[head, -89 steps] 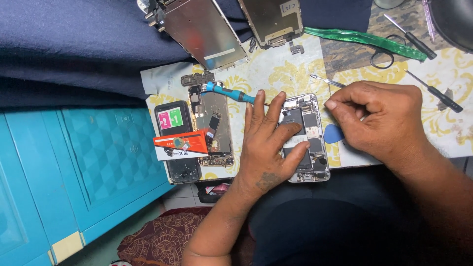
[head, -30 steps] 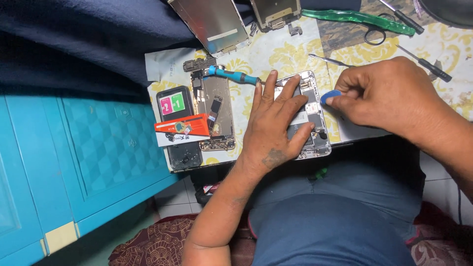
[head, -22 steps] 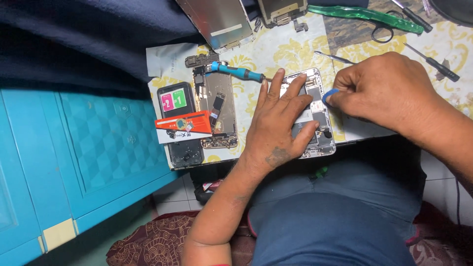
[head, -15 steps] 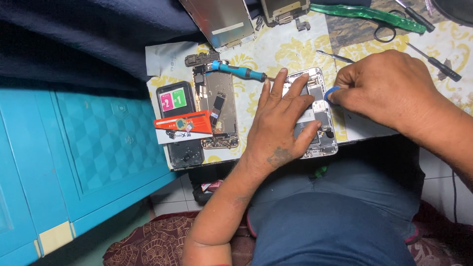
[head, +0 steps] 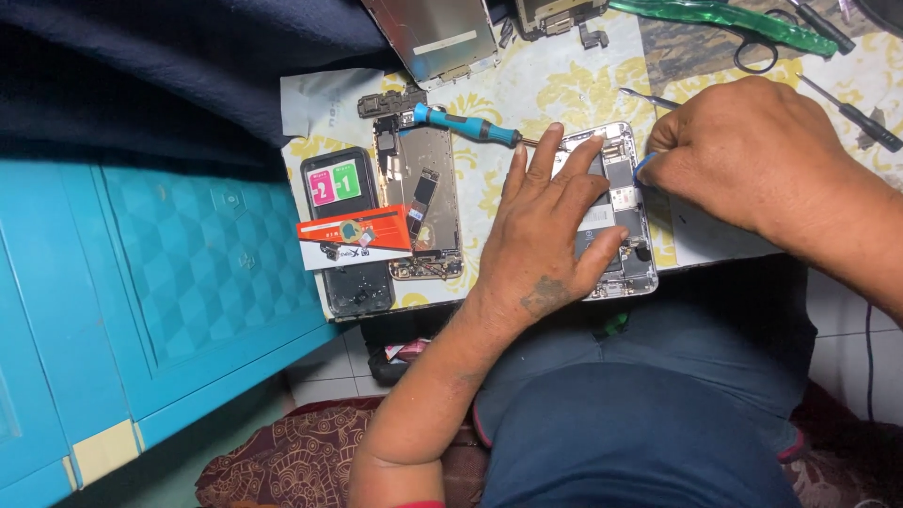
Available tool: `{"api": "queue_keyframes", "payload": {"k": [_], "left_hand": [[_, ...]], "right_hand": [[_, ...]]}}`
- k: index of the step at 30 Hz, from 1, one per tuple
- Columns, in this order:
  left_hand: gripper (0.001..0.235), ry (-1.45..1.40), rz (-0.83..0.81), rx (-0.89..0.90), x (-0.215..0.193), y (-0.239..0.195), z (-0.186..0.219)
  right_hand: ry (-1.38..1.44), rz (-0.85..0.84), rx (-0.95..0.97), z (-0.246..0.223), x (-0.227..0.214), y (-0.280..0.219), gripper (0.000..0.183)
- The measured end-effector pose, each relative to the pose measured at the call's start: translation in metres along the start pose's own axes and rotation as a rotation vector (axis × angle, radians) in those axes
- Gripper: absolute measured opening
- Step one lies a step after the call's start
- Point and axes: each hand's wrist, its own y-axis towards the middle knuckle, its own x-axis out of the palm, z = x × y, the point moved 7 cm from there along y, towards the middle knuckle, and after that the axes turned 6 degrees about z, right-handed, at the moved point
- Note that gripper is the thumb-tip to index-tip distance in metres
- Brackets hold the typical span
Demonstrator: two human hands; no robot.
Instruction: The person uses a blue plastic pry tool to lift and separate the battery from the smartphone chassis, then uses a screwdriver to adjust internal components. The phone remains open on the work surface during the process.
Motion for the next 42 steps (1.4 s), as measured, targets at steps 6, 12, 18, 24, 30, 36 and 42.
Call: {"api": "queue_keyframes", "payload": {"k": [6, 12, 18, 24, 30, 36, 42], "left_hand": [[0.035, -0.02, -0.012, -0.015, 0.0, -0.001, -0.001], [0.04, -0.016, -0.021, -0.02, 0.0, -0.001, -0.002], [0.036, -0.012, -0.015, -0.025, 0.0, -0.001, -0.001], [0.033, -0.047, -0.01, -0.026, -0.004, 0.002, 0.002], [0.036, -0.041, -0.011, -0.026, -0.002, 0.0, 0.0], [0.036, -0.046, -0.013, -0.029, -0.002, -0.001, -0.001], [0.037, -0.023, -0.028, -0.032, 0.0, -0.001, -0.002]], "right_hand": [[0.095, -0.081, -0.042, 0.003, 0.015, 0.007, 0.029], [0.324, -0.027, -0.04, 0.009, 0.013, 0.006, 0.028], [0.251, 0.012, -0.058, 0.01, 0.014, 0.007, 0.022], [0.178, 0.035, -0.097, 0.007, 0.014, 0.007, 0.024], [0.112, 0.088, -0.096, -0.003, 0.004, -0.003, 0.019], [0.046, 0.064, -0.045, -0.006, 0.002, -0.004, 0.02], [0.125, 0.1, -0.127, 0.004, 0.017, 0.011, 0.021]]}}
